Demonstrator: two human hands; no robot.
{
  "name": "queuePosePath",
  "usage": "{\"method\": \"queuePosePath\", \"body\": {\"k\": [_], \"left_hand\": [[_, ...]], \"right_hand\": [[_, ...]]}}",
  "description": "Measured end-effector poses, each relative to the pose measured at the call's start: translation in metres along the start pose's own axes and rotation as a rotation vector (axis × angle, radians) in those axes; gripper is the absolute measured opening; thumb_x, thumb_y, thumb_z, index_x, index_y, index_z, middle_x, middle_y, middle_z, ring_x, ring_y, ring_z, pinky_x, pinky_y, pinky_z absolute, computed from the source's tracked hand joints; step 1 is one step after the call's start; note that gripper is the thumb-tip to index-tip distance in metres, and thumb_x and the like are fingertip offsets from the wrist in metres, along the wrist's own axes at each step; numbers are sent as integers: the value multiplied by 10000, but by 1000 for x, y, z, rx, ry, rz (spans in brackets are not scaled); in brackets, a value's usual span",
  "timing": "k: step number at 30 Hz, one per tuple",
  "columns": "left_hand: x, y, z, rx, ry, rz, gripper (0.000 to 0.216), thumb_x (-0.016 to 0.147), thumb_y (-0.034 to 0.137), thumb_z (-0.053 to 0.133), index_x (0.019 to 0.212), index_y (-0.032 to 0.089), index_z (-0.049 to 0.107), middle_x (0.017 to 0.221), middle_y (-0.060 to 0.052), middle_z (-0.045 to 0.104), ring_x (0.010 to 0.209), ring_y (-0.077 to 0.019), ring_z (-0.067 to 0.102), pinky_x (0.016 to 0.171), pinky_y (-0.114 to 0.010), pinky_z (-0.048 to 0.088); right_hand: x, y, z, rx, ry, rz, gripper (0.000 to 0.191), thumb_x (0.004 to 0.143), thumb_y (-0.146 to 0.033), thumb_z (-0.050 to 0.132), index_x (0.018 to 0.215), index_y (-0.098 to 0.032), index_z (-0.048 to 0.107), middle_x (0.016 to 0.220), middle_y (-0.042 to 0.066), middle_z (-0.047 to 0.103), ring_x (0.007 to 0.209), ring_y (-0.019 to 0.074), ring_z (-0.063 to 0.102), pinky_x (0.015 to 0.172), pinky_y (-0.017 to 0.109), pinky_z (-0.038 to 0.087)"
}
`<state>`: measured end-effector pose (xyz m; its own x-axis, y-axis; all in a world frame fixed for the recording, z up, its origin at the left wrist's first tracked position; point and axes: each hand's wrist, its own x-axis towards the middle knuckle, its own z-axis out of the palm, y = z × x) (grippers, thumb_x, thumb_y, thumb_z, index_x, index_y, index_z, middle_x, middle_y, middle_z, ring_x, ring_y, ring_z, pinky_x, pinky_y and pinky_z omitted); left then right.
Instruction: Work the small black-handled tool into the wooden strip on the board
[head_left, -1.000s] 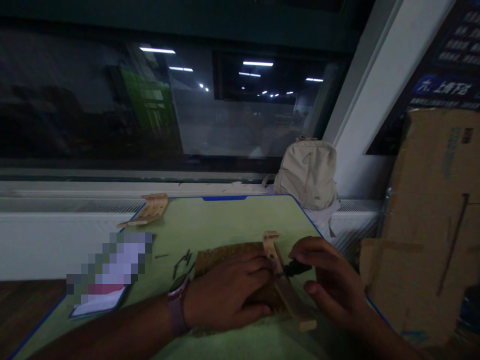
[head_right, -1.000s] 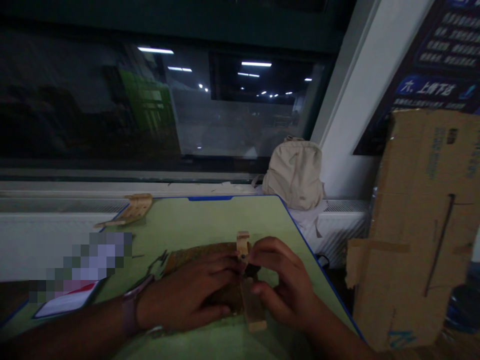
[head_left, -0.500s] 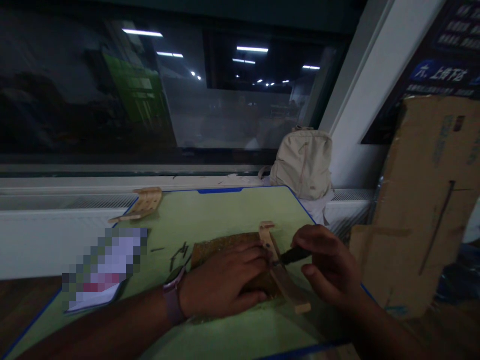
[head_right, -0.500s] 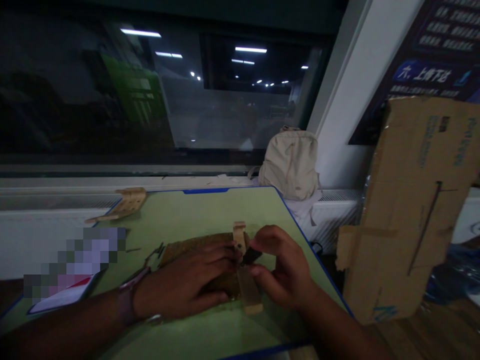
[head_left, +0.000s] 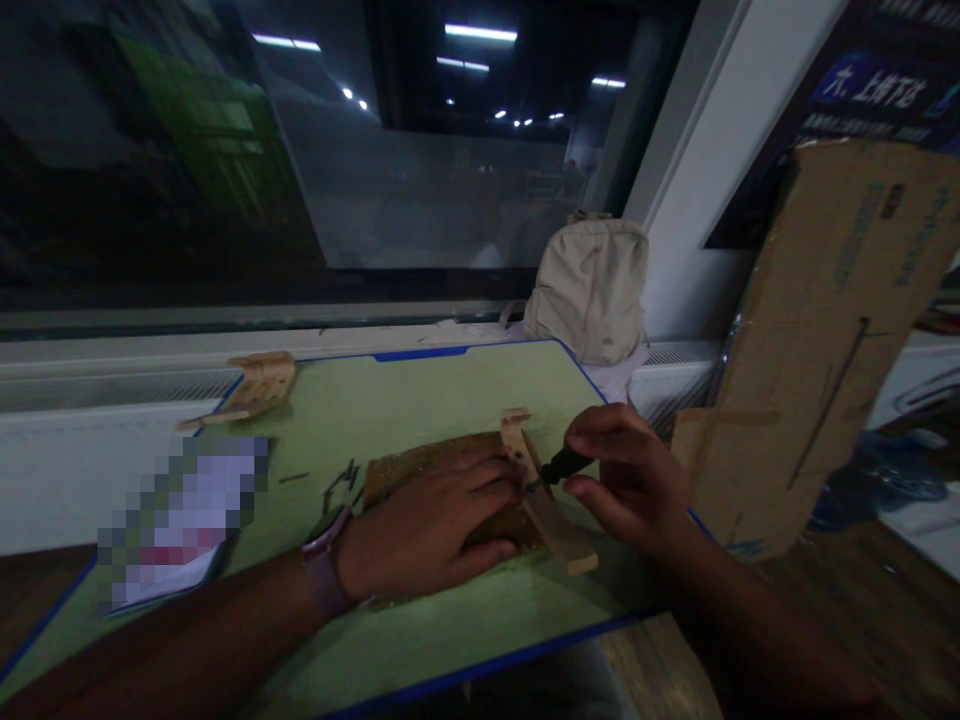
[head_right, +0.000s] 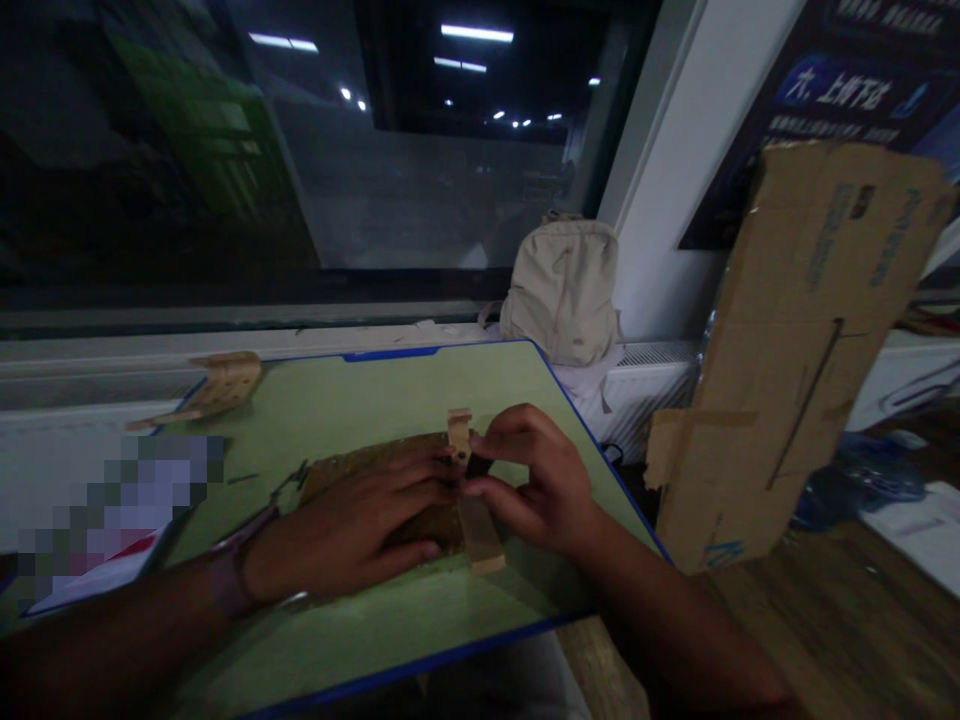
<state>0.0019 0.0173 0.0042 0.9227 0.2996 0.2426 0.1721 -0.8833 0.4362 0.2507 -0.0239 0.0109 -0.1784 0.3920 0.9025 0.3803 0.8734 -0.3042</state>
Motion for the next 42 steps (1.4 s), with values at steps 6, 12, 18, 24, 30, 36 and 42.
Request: {"method": "queuePosePath", "body": {"k": [6,12,18,24,30,36,42], "left_hand": [[0,0,1,2,6,5,364,1065,327,689,1391,176,629,1516,-171,638,1516,-358,523,1294,-556,420],[-1,-2,2,-5,3,-8,408,1079,362,668,1440,181,606,1529,-177,628,1510,-365,525,1289,-569,417],[1,1,-1,-14,-1,-7,376,1063,330,691,1403,181,628,1519,-168,636,1515,-353,522,1289,-541,426],[0,1,1,28,-16,-16,436,1043,308,730,1426,133,616,1529,-186,627,1505,-362,529,1290,-544,424],[1,2,-1,-1,6,3,395,1048,305,719,1399,144,634,1506,-174,641,1505,-354,530,1302,-543,409],[0,0,1,21,-2,1,404,1041,309,725,1392,129,635,1522,-193,629,1514,-367,520,1299,-552,412],[1,-1,2,32,1,9,432,1059,341,707,1430,143,613,1529,-188,627,1504,-368,530,1283,-558,433]], "right_hand": [[0,-8,-1,164,-97,112,272,1059,-190,630,1305,-288,693,1113,87,804,1017,238,810,781,403,692],[0,-3,-2,10,37,-2,285,925,-198,819,1170,-291,708,877,30,709,734,197,704,580,319,593],[-2,-11,-4,109,-70,89,238,1068,-282,594,1276,-267,709,1101,111,782,1003,270,794,788,451,680],[-2,-6,-1,123,4,90,317,958,-98,729,1219,-273,682,954,42,743,833,207,755,668,337,633],[-4,-3,-3,81,-32,19,283,986,-282,734,1268,-265,718,989,76,742,851,246,741,680,403,637],[-5,-5,2,222,-94,147,331,1036,-154,644,1341,-281,653,1065,88,808,976,237,811,725,371,675],[-2,-1,-1,30,28,-18,298,935,-242,830,1214,-268,727,841,38,731,718,198,700,598,318,591]]}}
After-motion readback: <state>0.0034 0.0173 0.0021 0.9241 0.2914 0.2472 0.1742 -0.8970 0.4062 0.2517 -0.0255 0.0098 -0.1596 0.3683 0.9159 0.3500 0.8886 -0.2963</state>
